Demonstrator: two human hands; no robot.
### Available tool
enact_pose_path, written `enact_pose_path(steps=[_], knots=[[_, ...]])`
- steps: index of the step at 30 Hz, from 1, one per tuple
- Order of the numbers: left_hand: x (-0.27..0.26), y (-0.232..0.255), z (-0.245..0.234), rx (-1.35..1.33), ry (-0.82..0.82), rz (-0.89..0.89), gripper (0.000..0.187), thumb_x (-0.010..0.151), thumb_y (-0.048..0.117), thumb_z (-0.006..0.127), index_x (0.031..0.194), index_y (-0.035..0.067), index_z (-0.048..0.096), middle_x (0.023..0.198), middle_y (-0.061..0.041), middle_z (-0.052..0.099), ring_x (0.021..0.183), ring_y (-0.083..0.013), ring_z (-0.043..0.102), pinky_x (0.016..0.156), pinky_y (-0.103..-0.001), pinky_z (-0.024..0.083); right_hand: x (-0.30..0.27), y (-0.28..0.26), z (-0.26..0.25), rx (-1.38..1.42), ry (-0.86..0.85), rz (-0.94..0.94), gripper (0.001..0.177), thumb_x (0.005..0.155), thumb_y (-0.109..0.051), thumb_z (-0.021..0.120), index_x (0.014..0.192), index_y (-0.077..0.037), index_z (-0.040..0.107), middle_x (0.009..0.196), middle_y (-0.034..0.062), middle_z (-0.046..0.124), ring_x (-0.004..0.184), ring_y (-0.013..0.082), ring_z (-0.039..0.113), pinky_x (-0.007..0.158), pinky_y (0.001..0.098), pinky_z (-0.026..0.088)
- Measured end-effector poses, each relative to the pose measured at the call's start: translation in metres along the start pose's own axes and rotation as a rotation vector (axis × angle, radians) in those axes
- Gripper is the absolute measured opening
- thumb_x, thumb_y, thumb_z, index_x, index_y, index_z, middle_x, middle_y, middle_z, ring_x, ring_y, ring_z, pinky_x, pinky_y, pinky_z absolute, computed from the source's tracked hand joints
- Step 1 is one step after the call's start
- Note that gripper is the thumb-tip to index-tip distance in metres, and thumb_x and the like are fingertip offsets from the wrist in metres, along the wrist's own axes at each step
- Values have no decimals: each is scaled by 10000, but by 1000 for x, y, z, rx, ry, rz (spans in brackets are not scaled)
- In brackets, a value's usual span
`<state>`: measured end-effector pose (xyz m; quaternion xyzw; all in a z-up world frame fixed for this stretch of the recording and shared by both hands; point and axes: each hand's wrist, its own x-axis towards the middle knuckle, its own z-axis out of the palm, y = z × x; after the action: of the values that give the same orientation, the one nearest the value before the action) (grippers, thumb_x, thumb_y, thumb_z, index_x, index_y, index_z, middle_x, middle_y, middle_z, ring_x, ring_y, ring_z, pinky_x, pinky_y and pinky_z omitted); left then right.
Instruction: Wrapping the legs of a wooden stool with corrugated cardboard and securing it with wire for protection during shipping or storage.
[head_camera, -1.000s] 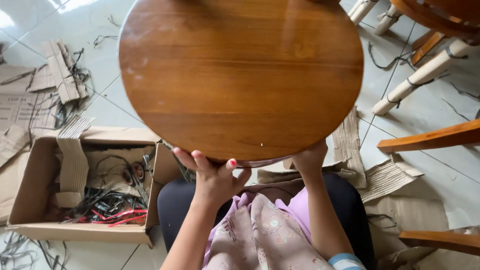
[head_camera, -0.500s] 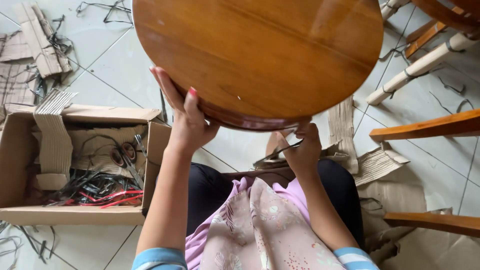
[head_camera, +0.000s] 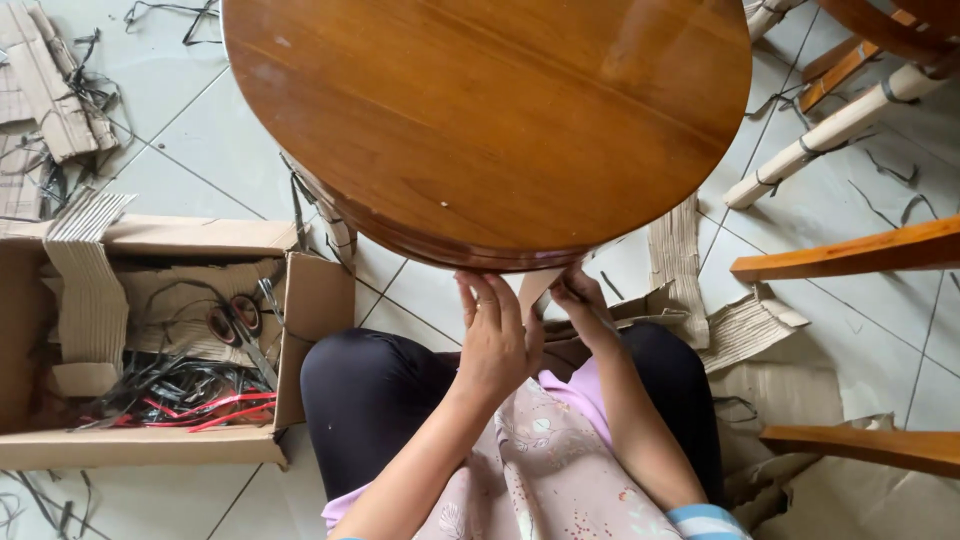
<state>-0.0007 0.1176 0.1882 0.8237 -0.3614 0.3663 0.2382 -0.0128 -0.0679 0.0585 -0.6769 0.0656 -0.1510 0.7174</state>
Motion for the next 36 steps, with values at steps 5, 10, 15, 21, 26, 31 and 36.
enact_pose_path(steps=[5,10,15,21,26,31,36], knots=[[14,-27,-12,73,48,-49,651,894,223,581,1277,-290,461,1282,-602,362,1303,-713,378,1161,-685,282,3,-16,43,-31,-31,-66,275,962,-353,735,957,-86,668,918,79,650,969,235,654,930,412,500],[12,-66,-28,-102,78,-117,724,909,64,592,1444,-306,275,1488,-569,157,1438,-658,201,1200,-618,247,18,-11,79,-60,-26,-53,389,907,-392,802,1062,-56,685,965,130,716,1014,273,700,962,464,520],[-34,-67,-15,-628,-129,-631,895,828,-82,566,1618,-82,146,1608,-407,211,1496,-513,225,1245,-564,213,14,-64,76,-208,-12,25,439,782,-217,870,1124,7,711,1074,201,755,1142,380,693,1035,511,497],[-151,-74,60,0,-1131,-273,628,829,259,643,1444,177,548,1290,-80,705,1382,-319,547,1193,-596,300,-16,13,2,-727,-57,27,260,839,-196,855,1065,-115,754,952,91,787,979,292,749,874,411,595],[-172,-62,73,-58,-1153,-204,231,802,348,585,925,329,779,765,20,747,774,-270,765,750,-444,610,-21,53,-1,-659,-84,-36,216,832,-139,837,1029,-139,749,916,34,760,928,248,748,828,356,603],[-160,-60,68,-74,-1225,-188,245,756,292,596,866,244,810,697,-118,731,712,-371,754,665,-474,622,-21,48,32,-729,-343,-83,391,730,-194,880,1074,-106,717,1027,88,707,1045,308,689,939,407,560],[-152,-59,68,41,-1221,-94,184,760,206,599,838,195,765,673,-64,707,691,-320,763,606,-424,621,-19,103,44,-1161,-329,-69,220,809,-33,629,946,-174,727,880,-21,672,917,216,677,832,380,496]])
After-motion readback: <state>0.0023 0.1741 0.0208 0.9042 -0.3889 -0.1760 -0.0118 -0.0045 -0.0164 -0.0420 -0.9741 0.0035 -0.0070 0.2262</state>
